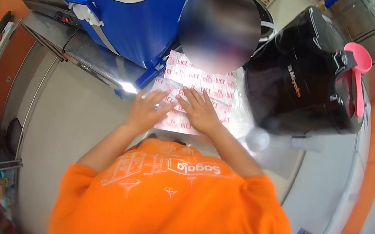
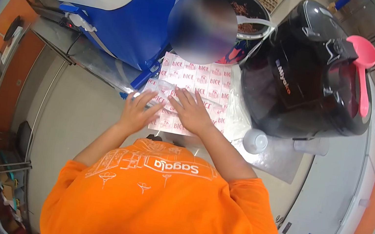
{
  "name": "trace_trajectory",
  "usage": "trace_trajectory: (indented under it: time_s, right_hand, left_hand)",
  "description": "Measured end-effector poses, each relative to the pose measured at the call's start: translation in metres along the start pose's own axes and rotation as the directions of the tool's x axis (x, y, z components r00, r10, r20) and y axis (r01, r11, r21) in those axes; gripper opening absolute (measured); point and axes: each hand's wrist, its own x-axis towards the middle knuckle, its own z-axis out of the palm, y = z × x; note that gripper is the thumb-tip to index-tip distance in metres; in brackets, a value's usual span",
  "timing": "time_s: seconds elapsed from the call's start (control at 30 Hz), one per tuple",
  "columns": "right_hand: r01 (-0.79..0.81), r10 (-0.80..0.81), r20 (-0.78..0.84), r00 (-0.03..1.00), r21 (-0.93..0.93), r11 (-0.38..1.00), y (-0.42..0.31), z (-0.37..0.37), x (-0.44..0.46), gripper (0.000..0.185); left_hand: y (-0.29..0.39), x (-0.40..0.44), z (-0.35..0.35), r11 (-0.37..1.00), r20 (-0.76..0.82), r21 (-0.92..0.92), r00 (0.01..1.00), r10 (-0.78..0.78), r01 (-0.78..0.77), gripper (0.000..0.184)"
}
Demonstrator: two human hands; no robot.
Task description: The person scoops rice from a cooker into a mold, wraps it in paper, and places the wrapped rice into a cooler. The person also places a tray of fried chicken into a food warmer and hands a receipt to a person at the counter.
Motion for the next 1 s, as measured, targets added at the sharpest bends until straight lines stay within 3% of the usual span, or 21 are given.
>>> trace_trajectory:
  time_s: [0.03,0.1,0.17,0.23,0.3,0.33,0.37,0.4,0.43,0.53,0.6,0.63,0.7,0.73,0.77,0.8,0.83,0.87,0.9,0.97,1.0]
  right_hand:
    - [-0.015,0.015,-0.007,1.0,0.008,1.0,0.0,0.003,-0.005,0.047]
    - [0.011,0.028,-0.195,0.98,0.195,0.981,0.009,0.012,-0.016,0.038]
    - [-0.013,0.086,-0.329,0.94,0.217,0.976,0.021,0.02,-0.037,0.027]
    - [-0.09,0.141,-0.272,0.952,0.192,0.977,0.023,0.03,-0.06,0.02]
    - [-0.111,0.173,-0.306,0.936,0.21,0.971,0.02,0.032,-0.062,0.017]
    - [-0.232,0.329,-0.177,0.928,0.415,0.879,0.016,0.024,-0.054,0.017]
    - [-0.349,0.445,-0.022,0.895,0.584,0.732,0.016,0.02,-0.05,0.018]
    - [-0.349,0.429,-0.018,0.903,0.552,0.758,0.021,0.018,-0.051,0.022]
    - [-0.358,0.443,-0.022,0.896,0.556,0.75,0.025,0.016,-0.052,0.022]
    - [-0.287,0.314,0.046,0.948,0.545,0.787,0.03,0.011,-0.06,0.031]
    - [-0.294,0.329,0.026,0.944,0.52,0.802,0.024,0.015,-0.068,0.031]
    - [-0.291,0.325,0.019,0.946,0.493,0.82,0.024,0.019,-0.071,0.031]
    - [-0.252,0.293,-0.055,0.955,0.379,0.891,0.028,0.033,-0.072,0.028]
    - [-0.212,0.248,-0.116,0.962,0.257,0.943,0.028,0.037,-0.071,0.026]
    - [-0.217,0.255,-0.122,0.959,0.26,0.941,0.031,0.041,-0.071,0.026]
    - [-0.354,0.385,0.007,0.923,0.407,0.842,0.033,0.028,-0.06,0.023]
    - [-0.483,0.481,0.15,0.864,0.521,0.704,0.036,0.018,-0.05,0.02]
    - [-0.582,0.627,0.22,0.748,0.671,0.459,0.04,0.014,-0.041,0.017]
    - [-0.578,0.629,0.214,0.747,0.675,0.457,0.049,0.014,-0.034,0.017]
    - [-0.528,0.452,0.301,0.84,0.646,0.551,0.067,0.016,-0.02,0.013]
    - [-0.551,0.432,0.342,0.834,0.54,0.636,0.068,0.023,-0.011,0.012]
  left_hand:
    - [-0.009,0.009,0.006,0.995,0.045,0.075,0.997,0.06,-0.064,0.033]
    - [-0.03,0.003,0.028,0.994,0.109,-0.01,0.988,0.11,-0.11,0.027]
    - [-0.046,-0.007,0.047,0.983,0.287,-0.183,0.958,0.025,0.029,0.021]
    - [-0.045,-0.003,0.049,0.979,0.233,-0.196,0.967,0.099,-0.053,0.018]
    - [-0.035,0.001,0.048,0.967,0.232,-0.254,0.972,0.028,0.033,0.018]
    - [-0.032,0.004,0.049,0.965,0.243,-0.261,0.969,0.044,0.022,0.018]
    - [-0.031,0.008,0.05,0.901,0.294,-0.378,0.951,-0.099,0.211,0.021]
    - [-0.031,0.013,0.052,0.791,0.362,-0.471,0.903,-0.23,0.391,0.024]
    - [-0.033,0.015,0.06,0.795,0.37,-0.471,0.904,-0.216,0.383,0.024]
    - [-0.036,0.016,0.077,0.638,0.21,-0.639,0.895,-0.393,0.43,0.022]
    - [-0.039,0.014,0.076,0.645,0.418,-0.487,0.805,-0.421,0.589,0.029]
    - [-0.04,0.01,0.078,0.651,0.417,-0.489,0.811,-0.411,0.581,0.029]
    - [-0.04,0.002,0.076,0.972,0.341,-0.215,0.94,-0.014,0.092,0.037]
    - [-0.038,0.001,0.072,0.97,0.27,-0.242,0.959,0.082,-0.015,0.037]
    - [-0.034,0.001,0.069,0.97,0.273,-0.24,0.958,0.09,-0.023,0.037]
    - [-0.029,0.003,0.065,0.958,0.197,-0.284,0.974,0.112,-0.053,0.035]
    - [-0.027,0.005,0.064,0.942,0.116,-0.323,0.985,0.131,-0.087,0.032]
    - [-0.027,0.004,0.064,0.935,0.142,-0.349,0.983,0.119,-0.063,0.03]
    - [-0.03,0.006,0.066,0.936,0.143,-0.345,0.982,0.126,-0.07,0.03]
    - [-0.036,0.008,0.069,0.869,0.385,-0.452,0.923,-0.013,0.201,0.03]
    - [-0.036,0.007,0.073,0.958,0.159,-0.252,0.971,0.18,-0.136,0.028]
